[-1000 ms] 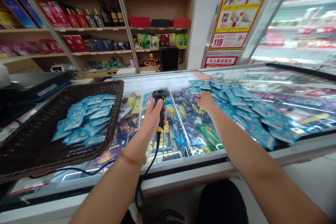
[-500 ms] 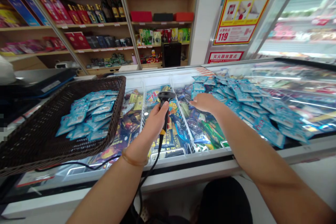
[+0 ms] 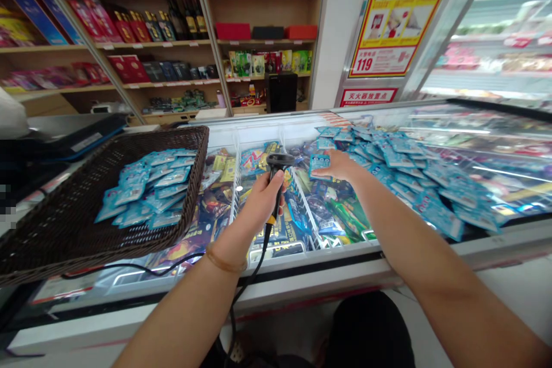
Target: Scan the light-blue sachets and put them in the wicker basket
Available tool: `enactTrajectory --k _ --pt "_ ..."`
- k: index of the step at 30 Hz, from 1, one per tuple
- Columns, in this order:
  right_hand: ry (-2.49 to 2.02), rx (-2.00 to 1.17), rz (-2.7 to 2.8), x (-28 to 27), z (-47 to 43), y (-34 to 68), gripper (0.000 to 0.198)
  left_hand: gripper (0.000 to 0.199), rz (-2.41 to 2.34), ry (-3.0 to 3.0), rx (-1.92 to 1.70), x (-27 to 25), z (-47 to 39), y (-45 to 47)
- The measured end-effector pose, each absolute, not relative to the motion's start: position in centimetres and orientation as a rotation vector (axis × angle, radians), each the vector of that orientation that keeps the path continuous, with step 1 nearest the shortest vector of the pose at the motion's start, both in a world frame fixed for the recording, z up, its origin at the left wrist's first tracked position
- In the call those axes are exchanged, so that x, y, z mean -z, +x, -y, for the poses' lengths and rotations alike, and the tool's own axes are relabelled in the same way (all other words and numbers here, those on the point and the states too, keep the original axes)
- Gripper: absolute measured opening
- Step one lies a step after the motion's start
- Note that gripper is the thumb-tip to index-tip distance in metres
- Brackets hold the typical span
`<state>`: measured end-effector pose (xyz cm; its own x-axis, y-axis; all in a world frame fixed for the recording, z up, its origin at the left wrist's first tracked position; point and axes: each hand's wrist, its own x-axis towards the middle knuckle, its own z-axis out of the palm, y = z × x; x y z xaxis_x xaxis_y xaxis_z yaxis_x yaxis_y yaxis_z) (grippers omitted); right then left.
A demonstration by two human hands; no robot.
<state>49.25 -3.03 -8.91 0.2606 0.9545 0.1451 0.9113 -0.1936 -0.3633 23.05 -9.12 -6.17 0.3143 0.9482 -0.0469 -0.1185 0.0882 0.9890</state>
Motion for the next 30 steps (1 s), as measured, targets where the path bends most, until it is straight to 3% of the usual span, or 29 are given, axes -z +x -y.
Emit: enactTrajectory --k 5,11,30 --pt "-1.811 -0.414 1.281 8.4 2.6 48.9 0.063 0.043 -0.868 1.254 -0.959 6.4 9.3 23.0" --pt "-1.289 -0.992 0.924 7.5 2.8 47.7 0.035 0.041 -0.732 1.425 -0.89 6.3 9.9 22.9" --pt "-1.157 -0.971 0.864 7.1 2.9 47.3 0.034 0.037 -0.625 1.59 -0.784 6.7 10.2 22.6"
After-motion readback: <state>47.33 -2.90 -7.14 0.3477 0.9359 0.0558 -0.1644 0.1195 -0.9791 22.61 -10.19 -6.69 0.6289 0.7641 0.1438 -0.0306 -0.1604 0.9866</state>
